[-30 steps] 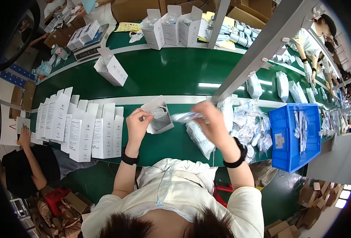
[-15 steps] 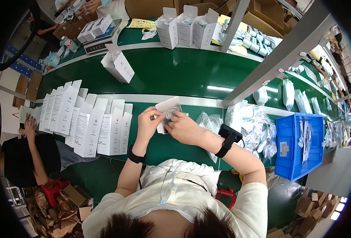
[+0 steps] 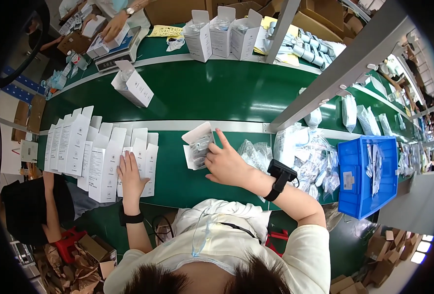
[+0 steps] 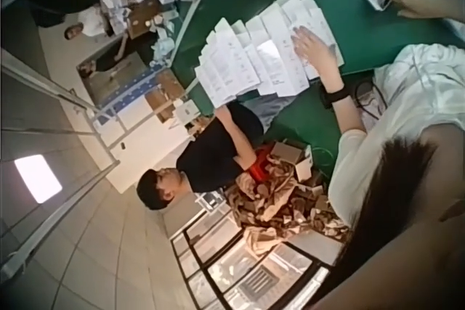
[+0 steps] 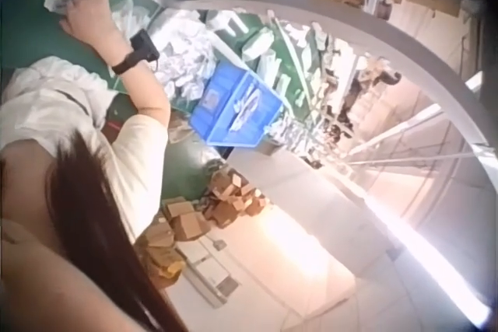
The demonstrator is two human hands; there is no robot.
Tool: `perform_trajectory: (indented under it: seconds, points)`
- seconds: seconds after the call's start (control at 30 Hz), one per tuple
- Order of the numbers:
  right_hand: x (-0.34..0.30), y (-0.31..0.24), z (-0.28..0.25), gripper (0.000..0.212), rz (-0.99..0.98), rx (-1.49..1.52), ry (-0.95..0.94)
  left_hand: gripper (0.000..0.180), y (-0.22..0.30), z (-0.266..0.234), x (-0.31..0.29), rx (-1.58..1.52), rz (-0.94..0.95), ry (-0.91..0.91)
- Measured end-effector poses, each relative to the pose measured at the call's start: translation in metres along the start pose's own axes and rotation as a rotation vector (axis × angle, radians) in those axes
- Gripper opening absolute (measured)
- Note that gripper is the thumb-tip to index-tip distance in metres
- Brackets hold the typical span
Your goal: The person packs items by hand, picking up a white box, placing a bubble-wrapped device inside, and adding a small plastic bag from a blue bin. They repeat this process for several boxes, moving components on the green conveyor belt to reach other items.
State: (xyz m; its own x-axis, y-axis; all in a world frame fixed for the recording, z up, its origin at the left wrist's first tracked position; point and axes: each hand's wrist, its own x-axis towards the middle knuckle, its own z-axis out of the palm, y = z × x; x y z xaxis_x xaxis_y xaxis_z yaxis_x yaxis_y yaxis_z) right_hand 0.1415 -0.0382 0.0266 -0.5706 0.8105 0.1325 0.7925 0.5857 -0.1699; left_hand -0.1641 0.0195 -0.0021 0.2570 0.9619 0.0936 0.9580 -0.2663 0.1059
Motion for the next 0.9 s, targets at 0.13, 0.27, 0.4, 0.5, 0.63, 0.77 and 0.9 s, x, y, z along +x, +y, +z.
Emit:
perform_trajectory:
  seconds: [0.13, 0.27, 0.4, 0.5, 0.63, 0.77, 0.9]
  points:
    - [-0.001, 0.015, 0.028, 0.065, 0.068, 0.238, 0.223, 0.077, 0.005, 0.015, -0.005, 0.11, -0.018, -0.148]
    - [0.0, 0.025, 0.061, 0.098, 0.281, 0.783, 0.429, 0.08, 0.06, 0.019, -0.021, -0.054, -0.005, -0.111]
    - [0.032, 0.047, 0.045, 0.109, 0.453, 1.219, 0.579, 0.082, 0.108, 0.022, -0.02, 0.004, 0.049, -0.302]
    - [0.062, 0.098, 0.027, 0.107, 0.507, 1.079, 0.765, 0.088, 0.116, 0.018, -0.013, -0.393, 0.036, -0.579]
    - [0.065, 0.168, 0.052, 0.109, 0.579, 0.875, 0.805, 0.095, 0.096, 0.048, 0.022, -0.366, 0.035, -0.182]
    - [0.045, 0.146, 0.059, 0.104, 0.651, 0.507, 0.801, 0.091, 0.056, 0.124, 0.024, -1.051, -0.209, -0.351]
    - [-0.036, 0.069, 0.059, 0.076, 0.987, 0.155, 0.207, 0.087, 0.054, 0.114, 0.015, -1.516, -0.393, -0.454]
